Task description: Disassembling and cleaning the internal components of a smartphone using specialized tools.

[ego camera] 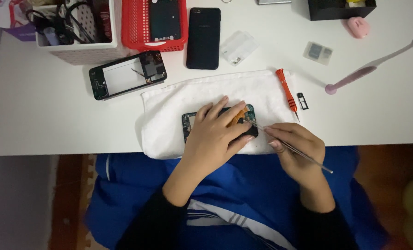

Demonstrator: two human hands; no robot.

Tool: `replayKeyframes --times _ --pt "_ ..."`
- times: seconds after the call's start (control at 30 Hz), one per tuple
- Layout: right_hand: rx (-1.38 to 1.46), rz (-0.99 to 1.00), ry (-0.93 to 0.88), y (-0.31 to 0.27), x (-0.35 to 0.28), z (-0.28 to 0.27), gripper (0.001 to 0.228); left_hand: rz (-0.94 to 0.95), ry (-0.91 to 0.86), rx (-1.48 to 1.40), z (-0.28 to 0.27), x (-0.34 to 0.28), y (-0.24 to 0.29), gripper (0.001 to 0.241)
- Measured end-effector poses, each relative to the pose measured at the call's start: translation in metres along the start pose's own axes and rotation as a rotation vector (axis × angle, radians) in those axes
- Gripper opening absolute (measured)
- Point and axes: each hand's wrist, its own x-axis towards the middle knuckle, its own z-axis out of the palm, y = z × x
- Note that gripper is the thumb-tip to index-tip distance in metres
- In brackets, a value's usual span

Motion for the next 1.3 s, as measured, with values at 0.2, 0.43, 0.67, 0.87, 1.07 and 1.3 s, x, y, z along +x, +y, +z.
replayKeyframes --times 0.2,0.43,0.67,0.87,1.07,1.3 --pt "0.004 0.037 -0.013 -0.009 0.008 -0.002 0.01 0.01 0.015 0.005 -0.002 0.0 0.002 0.031" --pt "-0.015 -0.014 0.02 -0.004 0.003 0.002 0.011 0.019 0.008 0.01 -0.001 0.001 0.001 0.029" --pt "-0.089 -0.134 0.039 -0.001 -0.003 0.009 0.009 0.004 0.006 -0.014 -0.003 0.001 0.004 0.028" --pt "-0.157 -0.407 0.181 0.012 -0.008 0.021 0.011 0.002 0.011 -0.015 -0.002 0.001 0.002 0.027" --pt "-0.183 -0.42 0.19 0.015 -0.014 0.024 0.019 -0.003 0.008 -0.018 -0.004 0.002 0.004 0.028" --pt "-0.096 -0.39 0.284 0.013 -0.009 0.027 0.012 -0.009 -0.011 -0.042 -0.003 0.001 0.002 0.028"
